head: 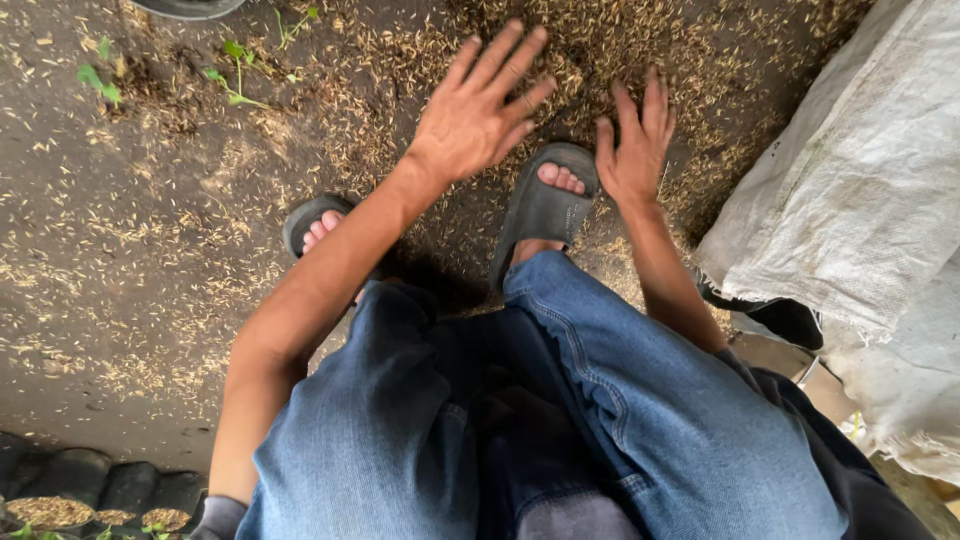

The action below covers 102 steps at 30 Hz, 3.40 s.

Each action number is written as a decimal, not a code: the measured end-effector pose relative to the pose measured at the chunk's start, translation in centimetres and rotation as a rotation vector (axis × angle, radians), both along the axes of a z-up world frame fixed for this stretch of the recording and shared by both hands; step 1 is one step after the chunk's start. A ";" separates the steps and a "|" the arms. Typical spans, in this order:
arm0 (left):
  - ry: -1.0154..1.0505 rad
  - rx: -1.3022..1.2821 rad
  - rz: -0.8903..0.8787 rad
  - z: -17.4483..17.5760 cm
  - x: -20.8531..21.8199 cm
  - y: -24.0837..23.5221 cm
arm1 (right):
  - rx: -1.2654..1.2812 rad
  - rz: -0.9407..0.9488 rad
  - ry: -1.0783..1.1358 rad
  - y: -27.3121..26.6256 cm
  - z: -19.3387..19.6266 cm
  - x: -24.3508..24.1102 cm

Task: The person repeatedly scoops and tosses grain-like material on the ground to separate chaff, then picks up a small green sprout and places it into a nearby metal bowl. The person continues sifting the remaining grains by hand.

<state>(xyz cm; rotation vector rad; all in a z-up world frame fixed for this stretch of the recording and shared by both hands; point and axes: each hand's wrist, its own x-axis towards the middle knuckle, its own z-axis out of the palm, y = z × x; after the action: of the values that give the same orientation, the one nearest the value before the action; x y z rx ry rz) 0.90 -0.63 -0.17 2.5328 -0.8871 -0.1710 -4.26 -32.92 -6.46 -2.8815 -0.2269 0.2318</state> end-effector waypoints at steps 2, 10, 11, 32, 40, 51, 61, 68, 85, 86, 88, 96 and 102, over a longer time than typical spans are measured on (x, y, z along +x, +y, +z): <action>0.030 -0.055 0.043 0.4 0.5 0.8 | -0.021 0.072 0.038 -1.4 0.9 -1.4; 0.367 -0.357 0.408 1.2 1.7 1.2 | 0.153 -0.087 0.056 -1.5 4.4 -1.2; 0.382 -0.375 0.429 1.1 1.8 1.3 | 0.271 -0.149 0.037 -0.7 4.6 -0.4; 0.458 -0.485 0.498 -0.3 3.3 1.5 | 0.152 0.325 0.241 11.0 5.8 0.6; 0.290 -0.496 0.446 1.0 2.2 1.4 | 0.135 0.194 0.050 8.7 6.7 1.7; 0.344 -0.325 0.313 2.8 1.8 1.1 | 0.146 0.295 0.119 9.1 8.1 4.3; 0.352 -0.316 0.322 2.7 2.1 0.8 | 0.080 0.292 0.125 10.2 8.2 4.4; 0.347 -0.336 0.327 2.1 1.8 0.6 | 0.057 0.301 0.148 10.6 8.7 4.6; 0.275 -0.494 0.500 2.2 0.1 1.9 | 0.430 0.130 0.216 9.1 10.1 5.6; 0.221 -0.511 0.536 2.0 -0.4 2.6 | 0.447 0.140 0.190 8.9 10.2 5.5; 0.263 -0.562 0.684 1.4 -1.5 4.9 | 0.464 0.147 0.144 8.6 10.6 5.7; 0.325 -0.521 1.301 -2.2 -8.4 19.1 | 0.188 0.260 0.179 9.3 11.2 5.1; 0.496 -0.590 1.485 -4.6 -7.9 21.5 | 0.098 0.304 0.244 11.2 10.9 5.8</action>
<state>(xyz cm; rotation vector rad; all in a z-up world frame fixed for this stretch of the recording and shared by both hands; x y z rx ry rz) -6.97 20.86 -4.81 1.8233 1.0204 -0.0280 1.58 -21.69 4.41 -2.6784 -0.6116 0.6035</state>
